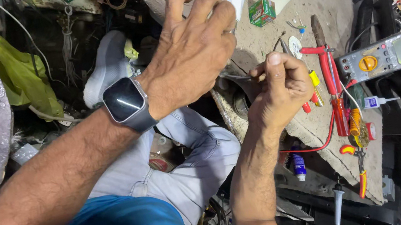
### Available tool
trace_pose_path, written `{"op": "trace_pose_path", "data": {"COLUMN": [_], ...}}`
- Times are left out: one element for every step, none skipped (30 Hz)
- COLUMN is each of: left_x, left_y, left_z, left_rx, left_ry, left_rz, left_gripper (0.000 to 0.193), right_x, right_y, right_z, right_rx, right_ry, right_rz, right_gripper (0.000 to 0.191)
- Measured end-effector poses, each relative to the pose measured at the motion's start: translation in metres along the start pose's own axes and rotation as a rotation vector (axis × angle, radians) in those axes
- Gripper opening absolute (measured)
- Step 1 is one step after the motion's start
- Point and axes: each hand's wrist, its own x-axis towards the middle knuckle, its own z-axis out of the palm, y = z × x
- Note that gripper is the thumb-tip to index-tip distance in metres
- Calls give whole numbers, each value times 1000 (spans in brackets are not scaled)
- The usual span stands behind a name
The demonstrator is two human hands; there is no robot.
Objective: The person disassembles a light bulb base, uses a screwdriver and pliers to adjust internal components, and connects wires to test the bulb. The bulb lights up during testing, indicating successful repair.
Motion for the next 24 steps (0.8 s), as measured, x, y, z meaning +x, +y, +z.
{"op": "trace_pose_path", "data": {"left_x": [-1, -3, -5, -5, -6, -6, -6, -5, -5, -5, -5, -5, -6, -6, -6, -6, -6, -6, -6, -6, -5, -5, -5, -5], "left_y": [-1, -2, -3, -5, -7, -10, -13, -16, -18, -19, -21, -21, -21, -22, -22, -22, -22, -22, -22, -22, -22, -22, -22, -22], "left_z": [2, 4, 6, 9, 12, 14, 16, 18, 20, 22, 24, 24, 25, 26, 27, 27, 27, 27, 27, 27, 28, 28, 29, 29], "left_rx": [6, 12, -27, -70, -119, -169, -224, -272, -269, -267, -264, -267, -272, -279, -284, -291, -295, -298, -303, -308, -298, -287, -278, -285], "left_ry": [0, -2, -3, -1, -9, -16, -33, -49, -63, -78, -92, -92, -89, -85, -86, -89, -91, -85, -78, -70, -74, -79, -86, -95], "left_rz": [20, 37, 19, 5, -10, -25, -42, -60, -73, -88, -103, -106, -105, -103, -109, -118, -127, -129, -130, -130, -129, -129, -132, -140], "left_gripper": [8, 6, 8, 10, 10, 10, 9, 8, 9, 11, 12, 12, 11, 11, 9, 8, 6, 7, 7, 8, 6, 5, 3, 4], "right_x": [1, 0, 0, 1, 2, 3, 5, 7, 9, 11, 12, 13, 14, 14, 14, 14, 14, 14, 14, 14, 14, 14, 14, 13], "right_y": [2, 3, 4, 4, 4, 3, 2, 2, 2, 2, 2, 2, 3, 2, 2, 2, 2, 2, 3, 3, 4, 4, 5, 5], "right_z": [0, -1, -3, -5, -7, -8, -10, -11, -11, -10, -9, -8, -7, -7, -7, -6, -5, -5, -4, -4, -4, -4, -4, -4], "right_rx": [-8, -15, -28, -54, -81, -110, -131, -147, -161, -168, -175, -180, -204, -230, -257, -271, -284, -296, -317, -339, -361, -370, -379, -388], "right_ry": [-13, -28, -41, -58, -74, -89, -98, -110, -123, -142, -160, -177, -187, -196, -208, -207, -206, -206, -219, -232, -245, -243, -243, -243], "right_rz": [18, 40, 62, 73, 82, 92, 121, 150, 179, 181, 183, 182, 185, 188, 196, 207, 217, 224, 201, 176, 150, 151, 154, 157], "right_gripper": [13, 13, 13, 13, 13, 13, 12, 12, 11, 11, 11, 11, 12, 13, 15, 15, 15, 15, 15, 15, 15, 15, 15, 16]}}
